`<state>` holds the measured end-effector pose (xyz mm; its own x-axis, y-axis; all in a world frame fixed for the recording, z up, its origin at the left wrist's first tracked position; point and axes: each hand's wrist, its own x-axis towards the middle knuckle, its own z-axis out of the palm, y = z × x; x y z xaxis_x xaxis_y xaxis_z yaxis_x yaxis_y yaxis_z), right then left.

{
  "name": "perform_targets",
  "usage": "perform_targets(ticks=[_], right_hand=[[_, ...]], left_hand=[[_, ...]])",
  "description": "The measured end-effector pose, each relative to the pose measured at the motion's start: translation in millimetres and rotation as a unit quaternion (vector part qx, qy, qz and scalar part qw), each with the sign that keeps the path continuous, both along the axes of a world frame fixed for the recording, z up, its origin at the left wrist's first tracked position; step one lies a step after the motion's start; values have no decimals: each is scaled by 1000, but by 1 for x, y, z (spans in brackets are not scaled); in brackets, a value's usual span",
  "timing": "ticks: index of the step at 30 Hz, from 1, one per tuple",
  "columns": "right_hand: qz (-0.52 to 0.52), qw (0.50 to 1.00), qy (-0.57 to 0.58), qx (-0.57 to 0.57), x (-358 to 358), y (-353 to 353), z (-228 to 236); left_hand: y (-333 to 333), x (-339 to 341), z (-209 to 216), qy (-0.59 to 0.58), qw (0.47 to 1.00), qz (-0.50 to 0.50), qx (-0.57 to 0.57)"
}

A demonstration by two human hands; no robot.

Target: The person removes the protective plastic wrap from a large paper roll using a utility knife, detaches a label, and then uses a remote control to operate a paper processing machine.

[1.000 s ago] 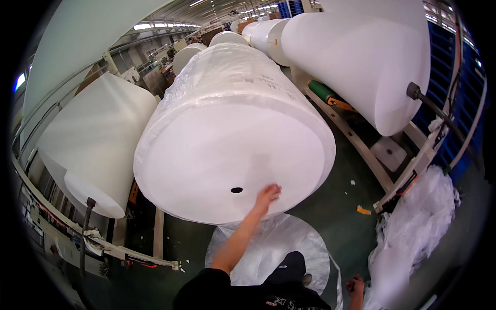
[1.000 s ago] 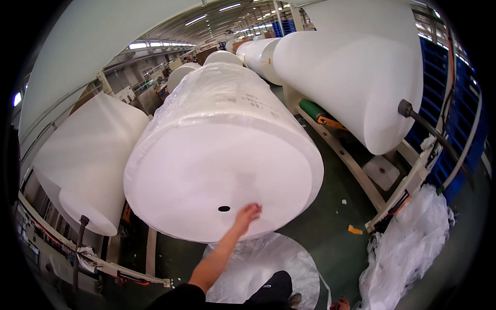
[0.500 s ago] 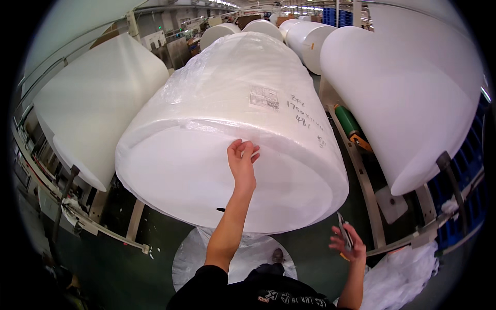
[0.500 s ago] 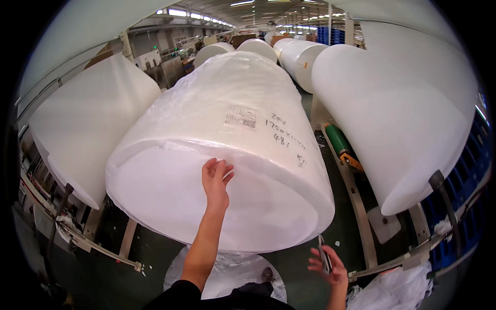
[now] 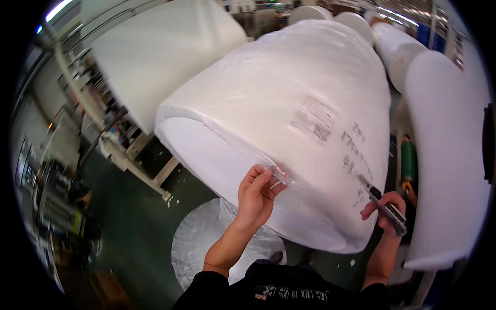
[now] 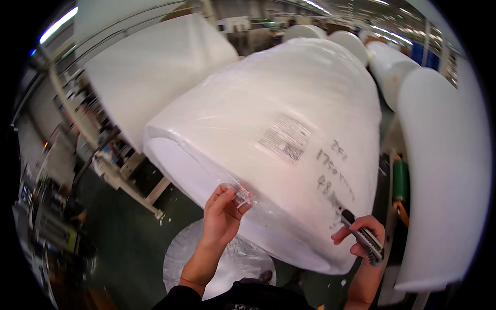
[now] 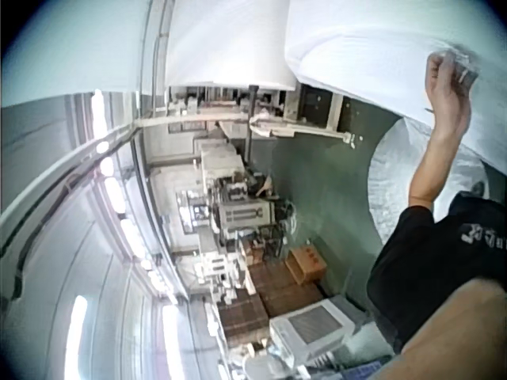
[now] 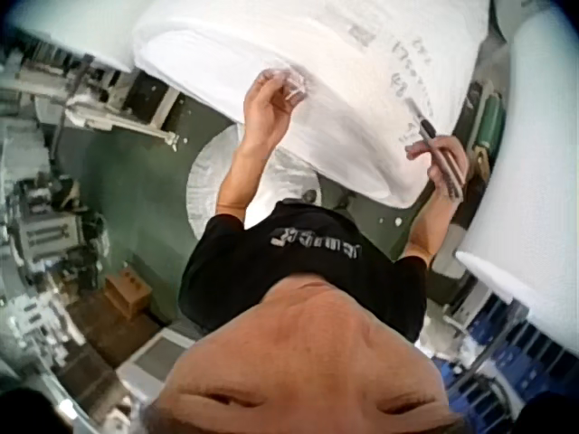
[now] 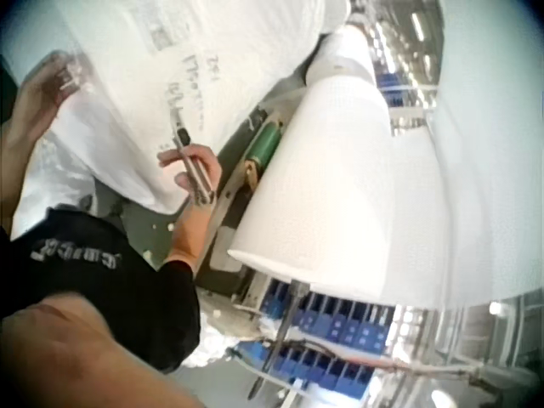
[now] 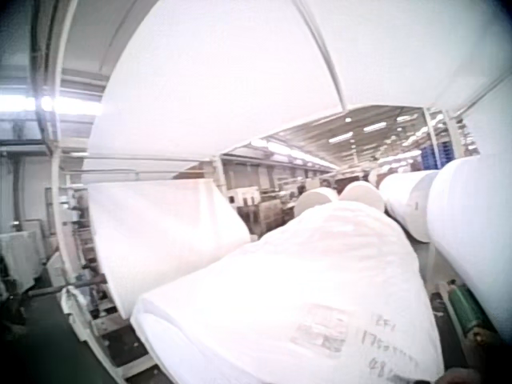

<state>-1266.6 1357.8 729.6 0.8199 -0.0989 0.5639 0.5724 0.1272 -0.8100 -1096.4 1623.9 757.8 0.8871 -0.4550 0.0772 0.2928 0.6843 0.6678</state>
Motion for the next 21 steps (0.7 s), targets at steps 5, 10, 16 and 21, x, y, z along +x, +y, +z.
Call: perform_targets(ticks=[5,10,16,21], right_hand=[[89,994,-52,-29,46,-42,20],[12,997,7,-78,71,-40,48],[-6,987,-56,-153,102,-46,72],[21,979,-59,-193,132,-28,105]], left_hand=[[-12,-12,23,33,998,46,1],[-21,-9,57,15,989,91,116],[-40,9,81,21,974,56,220],[-40,18,90,-31,951,50,304]])
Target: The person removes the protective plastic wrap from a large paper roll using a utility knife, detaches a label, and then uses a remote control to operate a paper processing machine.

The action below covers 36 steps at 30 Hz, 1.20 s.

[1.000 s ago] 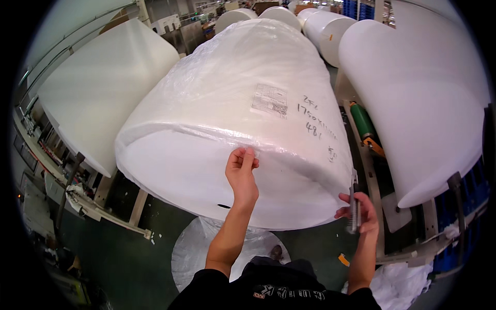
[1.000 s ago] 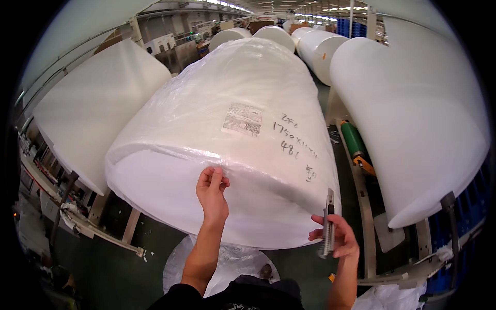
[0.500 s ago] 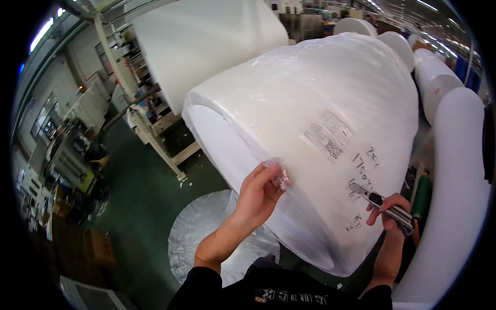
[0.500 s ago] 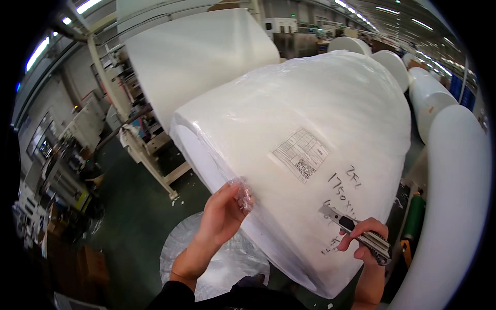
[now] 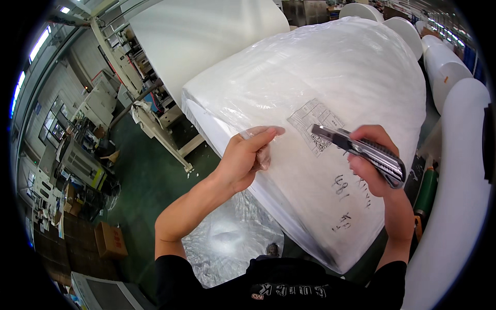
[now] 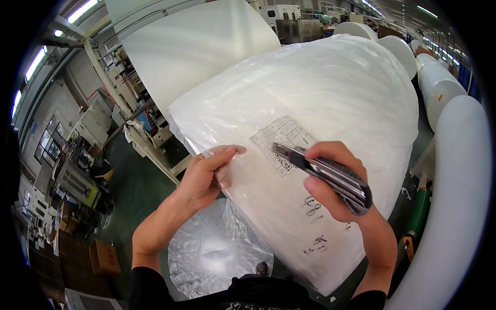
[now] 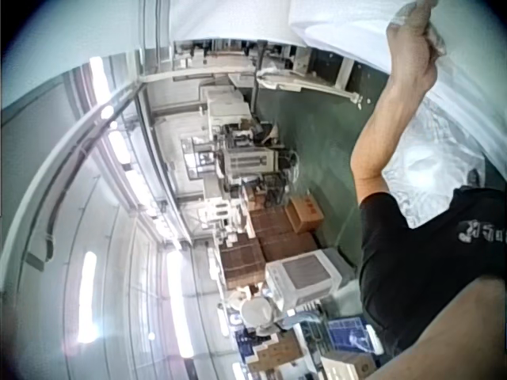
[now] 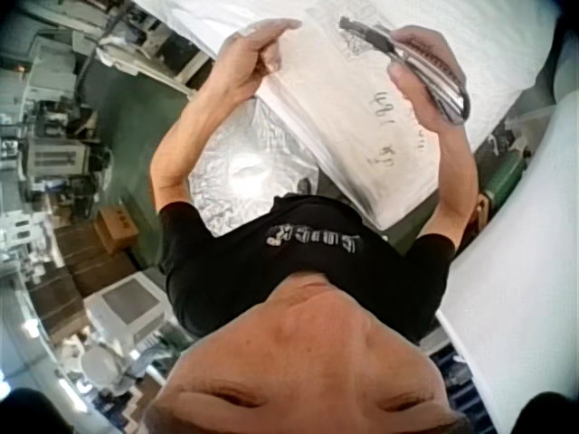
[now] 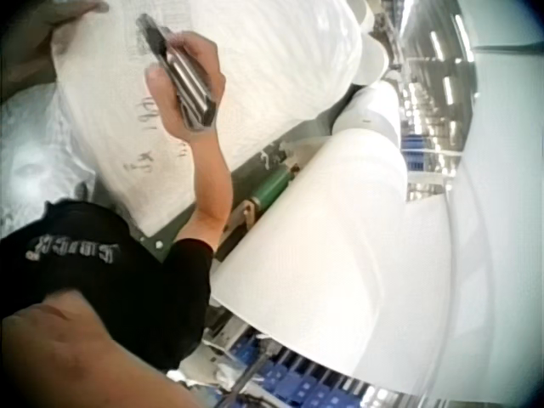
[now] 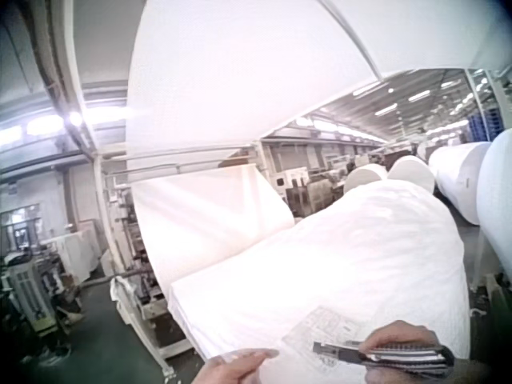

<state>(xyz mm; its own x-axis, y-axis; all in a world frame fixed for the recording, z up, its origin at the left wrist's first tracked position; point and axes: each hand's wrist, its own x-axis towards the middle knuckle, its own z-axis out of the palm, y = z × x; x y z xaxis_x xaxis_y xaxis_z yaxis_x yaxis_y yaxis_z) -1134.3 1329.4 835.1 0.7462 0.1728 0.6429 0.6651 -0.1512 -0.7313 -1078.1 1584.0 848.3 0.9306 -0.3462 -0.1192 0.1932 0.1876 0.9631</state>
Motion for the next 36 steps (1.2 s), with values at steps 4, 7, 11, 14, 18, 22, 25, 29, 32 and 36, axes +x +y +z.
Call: perform_targets(ticks=[4,7,11,14,18,22,25,29,32,36], right_hand=[[21,997,-48,-50,18,20,21],[25,996,-55,-70,25,30,28],[7,990,-102,-95,29,37,31],[-3,991,-90,-97,32,41,30],[-24,995,-43,-86,32,47,31],[-23,997,-23,-68,33,51,34],[-14,997,-36,-73,38,52,31],[-15,995,-24,-95,37,57,32],[-3,993,-36,-115,37,59,40],[-10,983,-62,-170,37,63,43]], left_hand=[[1,6,0,-24,999,13,37],[-3,8,5,-31,998,35,50],[5,14,-1,-42,998,-7,35],[3,14,-2,-42,998,5,44],[3,18,1,-101,992,2,72],[3,19,2,-144,985,15,98],[2,16,0,-167,979,47,104],[0,16,-7,-183,978,54,88],[1,16,-6,-191,977,62,76],[2,13,-9,-193,975,85,74]])
